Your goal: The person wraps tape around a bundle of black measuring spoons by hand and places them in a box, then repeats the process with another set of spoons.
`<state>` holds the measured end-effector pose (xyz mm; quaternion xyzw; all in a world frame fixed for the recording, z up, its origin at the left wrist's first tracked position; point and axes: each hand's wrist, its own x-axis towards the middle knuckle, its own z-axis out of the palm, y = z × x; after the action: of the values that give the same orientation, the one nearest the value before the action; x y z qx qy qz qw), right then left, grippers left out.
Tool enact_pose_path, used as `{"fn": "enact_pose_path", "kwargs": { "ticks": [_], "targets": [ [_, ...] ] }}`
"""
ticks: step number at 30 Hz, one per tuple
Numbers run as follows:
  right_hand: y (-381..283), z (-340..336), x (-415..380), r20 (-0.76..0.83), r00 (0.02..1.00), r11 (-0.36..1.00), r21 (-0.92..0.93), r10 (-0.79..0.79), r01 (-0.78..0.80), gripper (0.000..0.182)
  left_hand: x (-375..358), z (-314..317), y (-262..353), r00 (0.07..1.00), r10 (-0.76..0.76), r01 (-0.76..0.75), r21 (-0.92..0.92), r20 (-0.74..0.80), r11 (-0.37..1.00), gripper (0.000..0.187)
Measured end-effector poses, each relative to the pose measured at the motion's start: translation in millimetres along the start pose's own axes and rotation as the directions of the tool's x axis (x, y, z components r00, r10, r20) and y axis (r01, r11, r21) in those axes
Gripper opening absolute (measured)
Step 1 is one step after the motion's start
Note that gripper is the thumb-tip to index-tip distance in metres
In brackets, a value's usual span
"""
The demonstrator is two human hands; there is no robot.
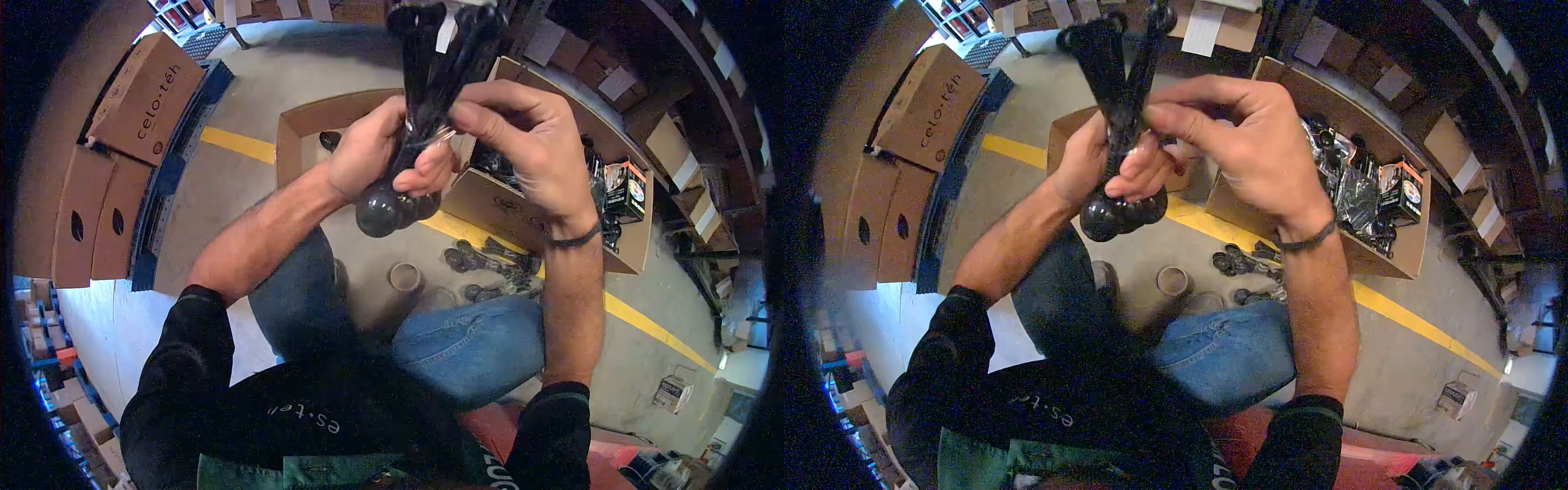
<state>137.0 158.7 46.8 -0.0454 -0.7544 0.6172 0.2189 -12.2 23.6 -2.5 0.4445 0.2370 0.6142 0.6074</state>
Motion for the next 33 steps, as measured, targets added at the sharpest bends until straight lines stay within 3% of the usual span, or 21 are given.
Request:
{"fn": "enact_pose_path", "kwargs": {
  "ticks": [3,8,11,14,17,20,23,25,26,27,28,30,31,33],
  "targets": [
    [-4.6,1.1,-3.5,0.026,0.999,0.997,-0.06,-0.044,0.045,0.021,-2.0,-6.8,-2.0,0.997,-0.035,0.028,0.106,0.064,0.994,0.057],
    [-1.8,-3.3,-2.6,0.088,0.99,0.979,-0.161,-0.115,0.128,0.021,-6.3,4.8,4.7,0.97,-0.241,0.241,0.012,-0.012,0.97,0.052],
    [5.0,1.3,-0.7,0.073,0.995,0.995,-0.066,-0.064,0.069,0.022,-6.4,-0.1,4.2,0.942,-0.333,0.334,0.038,-0.041,0.942,0.051],
    [4.9,4.0,0.7,0.067,0.991,0.99,0.077,0.113,-0.118,0.023,-4.3,-3.1,3.8,0.918,-0.396,0.396,0.009,-0.023,0.918,0.049],
    [7.2,5.0,2.2,0.158,0.98,0.987,0.079,0.125,-0.138,0.025,-5.4,-8.1,-4.0,0.882,-0.467,0.472,-0.122,0.068,0.873,0.053],
    [8.6,4.7,1.7,0.159,0.982,0.989,0.093,0.097,-0.113,0.029,-1.6,-5.5,-4.5,0.887,-0.459,0.46,-0.006,0.037,0.888,0.066],
    [3.4,4.5,0.4,0.084,0.982,0.965,0.188,0.171,-0.184,0.034,7.3,0.0,-2.5,0.896,-0.27,0.325,0.108,-0.353,0.939,0.081],
    [17.1,5.0,2.9,-0.063,0.997,0.997,0.067,0.047,-0.043,0.037,0.7,-3.5,12.0,0.953,-0.185,0.24,0.224,-0.238,0.945,0.068],
    [21.6,5.2,4.0,-0.135,0.991,1.0,-0.003,-0.024,0.024,0.039,-1.2,-9.0,15.7,0.989,-0.081,0.135,0.516,-0.126,0.846,0.057],
    [16.9,7.5,3.3,-0.125,0.991,0.993,0.113,0.056,-0.042,0.039,-2.6,-13.2,20.3,1.0,0.025,-0.009,0.746,-0.011,0.665,0.051],
    [17.6,12.1,3.5,-0.166,0.986,0.998,0.049,0.034,-0.026,0.038,-4.8,-5.8,18.6,0.977,-0.017,0.188,0.814,-0.215,0.55,0.045],
    [22.4,24.6,3.0,-0.234,0.972,0.998,-0.068,-0.002,-0.014,0.036,-1.5,-7.2,4.7,0.894,0.097,0.353,0.821,-0.437,0.449,0.034],
    [19.2,27.9,4.2,-0.258,0.966,0.983,-0.182,-0.024,-0.025,0.032,-1.8,-5.9,1.5,0.883,0.122,0.343,0.799,-0.454,0.493,0.03],
    [20.4,33.8,5.2,-0.317,0.948,0.994,-0.112,-0.026,-0.01,0.03,2.8,-3.3,1.5,0.86,0.181,0.303,0.763,-0.477,0.57,0.027]
  ]
}}
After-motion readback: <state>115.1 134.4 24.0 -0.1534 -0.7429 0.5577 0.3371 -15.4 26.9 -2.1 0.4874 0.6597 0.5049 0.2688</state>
